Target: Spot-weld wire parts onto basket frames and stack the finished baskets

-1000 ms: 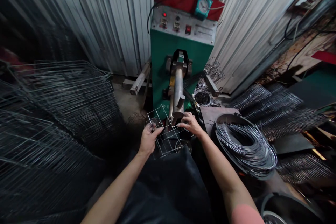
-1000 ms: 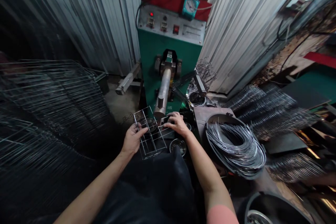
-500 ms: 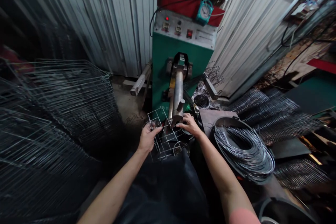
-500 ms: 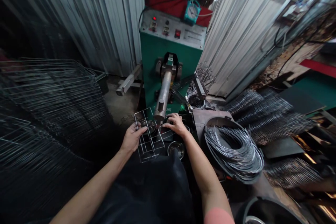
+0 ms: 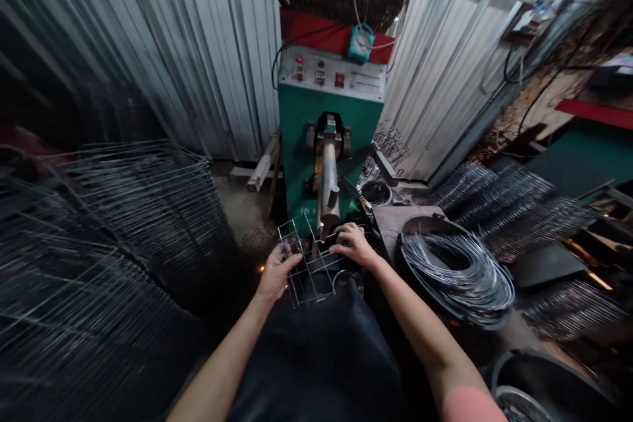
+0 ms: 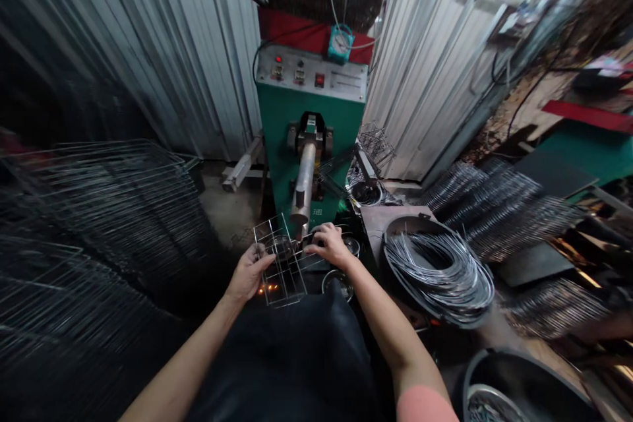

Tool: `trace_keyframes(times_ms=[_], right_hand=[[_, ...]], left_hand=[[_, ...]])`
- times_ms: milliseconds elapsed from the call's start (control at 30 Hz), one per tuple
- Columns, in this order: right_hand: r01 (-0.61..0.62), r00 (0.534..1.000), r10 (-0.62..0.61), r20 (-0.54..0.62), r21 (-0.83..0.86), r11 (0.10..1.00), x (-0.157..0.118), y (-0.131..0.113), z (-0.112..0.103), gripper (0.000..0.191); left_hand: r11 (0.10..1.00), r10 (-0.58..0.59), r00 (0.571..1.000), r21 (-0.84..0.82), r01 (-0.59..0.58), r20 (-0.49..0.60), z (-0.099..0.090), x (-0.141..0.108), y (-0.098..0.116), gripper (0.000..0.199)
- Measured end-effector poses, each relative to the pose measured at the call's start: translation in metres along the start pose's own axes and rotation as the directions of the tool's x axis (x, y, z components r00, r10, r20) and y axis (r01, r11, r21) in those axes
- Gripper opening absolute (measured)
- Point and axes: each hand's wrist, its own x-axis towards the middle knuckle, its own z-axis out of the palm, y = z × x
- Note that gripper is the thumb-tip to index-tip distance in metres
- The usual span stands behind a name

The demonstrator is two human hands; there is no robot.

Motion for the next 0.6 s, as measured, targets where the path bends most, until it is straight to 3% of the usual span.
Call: trace_keyframes(times_ms=[67,167,267,400,500,600], right_hand=[[0.065,0.998,-0.065,-0.015,-0.01,0.998,-0.026,-0.016,-0.003,0.018],[0.13,0.986,-0.127,-0.107,0.022,0.991,-0.066,-0.03,-0.019,0.042],[0.075,0.966,-0.027,-0.257,0.177,0.981,-0.094,-0.031,-0.045,0.058],[0.101,0.927,0.055,-0.372,0.386,0.917,-0.109,-0.039,-0.073,0.045],[0.198,0.848,0.019,-0.53,0.35,0.915,-0.11,-0.063,-0.082,0.033],[0.255,0.712,0.008,-0.702,0.27,0.928,-0.105,-0.096,-0.087,0.027]], left_hand=[[1.0,-0.003,0.999,0.006,0.003,0.044,-0.014,-0.021,0.005,0.034],[0.999,-0.014,0.998,-0.05,0.018,0.063,-0.042,-0.055,0.025,0.032],[0.989,-0.054,0.998,-0.141,0.052,-0.014,-0.067,-0.08,0.052,0.036],[0.966,-0.049,0.989,-0.258,0.012,-0.137,-0.078,-0.099,0.069,0.039],[0.935,0.022,0.998,-0.351,-0.041,-0.057,-0.076,-0.105,0.064,0.032],[0.957,0.019,0.994,-0.29,0.012,0.105,-0.079,-0.102,0.061,0.037]])
